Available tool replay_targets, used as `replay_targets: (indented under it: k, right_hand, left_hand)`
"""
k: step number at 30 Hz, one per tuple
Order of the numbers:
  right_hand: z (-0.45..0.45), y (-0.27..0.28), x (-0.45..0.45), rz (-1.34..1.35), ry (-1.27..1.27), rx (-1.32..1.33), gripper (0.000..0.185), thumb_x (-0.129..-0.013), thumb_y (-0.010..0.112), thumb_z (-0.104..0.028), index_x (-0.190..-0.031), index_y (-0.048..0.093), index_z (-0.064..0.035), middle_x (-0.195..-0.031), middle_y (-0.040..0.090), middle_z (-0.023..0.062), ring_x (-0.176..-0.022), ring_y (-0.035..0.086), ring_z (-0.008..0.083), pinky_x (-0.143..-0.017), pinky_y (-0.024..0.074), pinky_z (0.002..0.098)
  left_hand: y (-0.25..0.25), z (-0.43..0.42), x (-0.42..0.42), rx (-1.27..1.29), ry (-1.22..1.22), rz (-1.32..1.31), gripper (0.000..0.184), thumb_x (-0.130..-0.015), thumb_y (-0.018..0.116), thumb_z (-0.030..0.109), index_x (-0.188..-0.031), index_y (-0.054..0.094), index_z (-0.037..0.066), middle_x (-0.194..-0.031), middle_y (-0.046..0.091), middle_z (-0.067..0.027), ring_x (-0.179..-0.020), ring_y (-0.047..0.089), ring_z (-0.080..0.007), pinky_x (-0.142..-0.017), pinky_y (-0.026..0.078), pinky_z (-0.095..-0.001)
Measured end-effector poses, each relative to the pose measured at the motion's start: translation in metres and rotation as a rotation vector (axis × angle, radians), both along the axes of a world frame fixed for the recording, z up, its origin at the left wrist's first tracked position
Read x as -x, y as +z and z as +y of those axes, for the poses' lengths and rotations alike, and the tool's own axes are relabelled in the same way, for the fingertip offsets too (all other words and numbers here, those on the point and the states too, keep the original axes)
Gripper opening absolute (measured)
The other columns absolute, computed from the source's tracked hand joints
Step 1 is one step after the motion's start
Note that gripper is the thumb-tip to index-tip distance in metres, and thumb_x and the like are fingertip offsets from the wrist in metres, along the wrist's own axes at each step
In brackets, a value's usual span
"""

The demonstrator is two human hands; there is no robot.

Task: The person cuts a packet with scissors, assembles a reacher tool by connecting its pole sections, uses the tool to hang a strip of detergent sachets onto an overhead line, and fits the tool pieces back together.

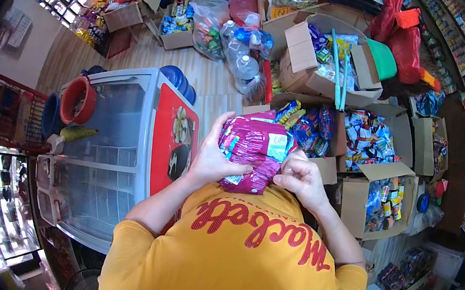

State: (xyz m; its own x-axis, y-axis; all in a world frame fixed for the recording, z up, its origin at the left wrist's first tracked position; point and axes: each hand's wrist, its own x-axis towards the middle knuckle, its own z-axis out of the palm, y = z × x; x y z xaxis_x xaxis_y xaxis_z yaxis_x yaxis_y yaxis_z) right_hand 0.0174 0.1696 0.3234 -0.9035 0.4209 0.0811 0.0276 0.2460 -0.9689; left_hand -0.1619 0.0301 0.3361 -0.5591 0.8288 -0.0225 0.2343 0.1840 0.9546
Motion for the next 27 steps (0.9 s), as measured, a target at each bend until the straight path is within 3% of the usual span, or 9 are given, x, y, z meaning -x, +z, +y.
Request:
replay_targets:
  k: [3,7,10,13,14,18,21,23,27]
  right_hand:
    - [-0.006,-0.001,0.001,-0.033,-0.066,0.5,0.024,-0.071,0.067,-0.007,-0.057,0.048,-0.0033,-0.065,0.05,0.0005,-0.071,0.044,0.0123,-0.068,0.0342,0.0265]
    - [-0.009,-0.005,0.0,0.038,-0.064,0.719,0.019,-0.074,0.066,-0.006,-0.061,0.053,-0.0026,-0.069,0.051,-0.0003,-0.066,0.045,0.0071,-0.062,0.0349,0.0227]
    - [-0.011,-0.002,-0.001,0.01,-0.036,0.681,0.021,-0.077,0.066,-0.009,-0.062,0.053,-0.0027,-0.07,0.052,-0.0021,-0.065,0.046,0.0059,-0.059,0.0358,0.0229]
    - [-0.014,0.006,0.001,-0.216,0.035,0.394,0.028,-0.075,0.069,-0.018,-0.061,0.05,-0.0026,-0.067,0.053,0.0017,-0.063,0.048,0.0105,-0.057,0.037,0.0262]
    - [-0.016,0.007,0.002,-0.217,0.053,-0.016,0.035,-0.076,0.07,-0.027,-0.062,0.05,-0.0015,-0.062,0.051,0.0007,-0.06,0.046,0.0119,-0.054,0.0371,0.0292]
    - [-0.016,0.013,0.005,-0.307,0.19,-0.187,0.035,-0.077,0.069,-0.027,-0.062,0.049,-0.0017,-0.058,0.046,-0.0007,-0.059,0.044,0.0133,-0.054,0.0358,0.0306]
    - [-0.023,0.001,0.002,-0.158,0.1,-0.023,0.035,-0.078,0.068,-0.026,-0.061,0.048,-0.0033,-0.059,0.048,-0.0009,-0.059,0.044,0.0114,-0.055,0.0346,0.0277]
    - [-0.03,0.013,0.003,-0.181,-0.114,0.804,0.028,-0.079,0.066,-0.018,-0.06,0.048,-0.0081,-0.062,0.048,-0.0015,-0.058,0.04,0.0073,-0.055,0.0302,0.0219]
    - [-0.024,-0.006,0.005,0.152,-0.092,1.01,0.028,-0.081,0.062,-0.02,-0.061,0.046,-0.008,-0.062,0.045,0.0003,-0.056,0.035,0.0087,-0.054,0.0264,0.0229]
  left_hand:
    - [0.012,0.003,-0.008,0.047,0.055,0.139,0.102,-0.045,0.085,0.017,-0.131,0.031,0.004,-0.118,0.049,-0.0138,-0.109,0.051,-0.0231,-0.096,0.039,-0.0344]
    - [0.013,0.004,0.0,0.063,-0.003,0.181,0.102,-0.047,0.084,0.019,-0.132,0.03,0.007,-0.116,0.052,-0.0165,-0.107,0.054,-0.0267,-0.094,0.042,-0.0369]
    - [0.014,0.001,0.007,0.098,-0.069,0.202,0.108,-0.047,0.085,0.023,-0.135,0.025,0.008,-0.117,0.052,-0.0193,-0.109,0.053,-0.0288,-0.094,0.042,-0.0384]
    - [0.012,-0.004,0.001,0.145,-0.118,0.351,0.11,-0.049,0.084,0.025,-0.138,0.02,0.01,-0.117,0.049,-0.0209,-0.107,0.052,-0.0349,-0.09,0.044,-0.0422]
    - [0.009,-0.008,-0.004,0.165,-0.133,0.418,0.111,-0.05,0.083,0.026,-0.139,0.018,0.011,-0.117,0.048,-0.0213,-0.106,0.052,-0.0377,-0.088,0.044,-0.0441]
    - [-0.004,-0.005,-0.018,0.224,-0.105,0.489,0.111,-0.051,0.082,0.03,-0.14,0.017,0.013,-0.106,0.045,-0.0208,-0.096,0.054,-0.0403,-0.081,0.046,-0.0467]
    - [-0.002,-0.003,-0.018,0.263,-0.163,0.506,0.111,-0.051,0.081,0.028,-0.14,0.016,0.013,-0.106,0.043,-0.0214,-0.095,0.053,-0.0409,-0.082,0.046,-0.0459]
    - [0.0,-0.003,-0.017,0.303,-0.16,0.468,0.113,-0.05,0.082,0.027,-0.14,0.015,0.012,-0.111,0.045,-0.0224,-0.104,0.05,-0.0389,-0.087,0.044,-0.0441]
    - [-0.007,-0.008,-0.008,0.276,-0.145,0.338,0.113,-0.051,0.082,0.023,-0.14,0.015,0.011,-0.116,0.045,-0.0228,-0.11,0.048,-0.0359,-0.093,0.041,-0.0408]
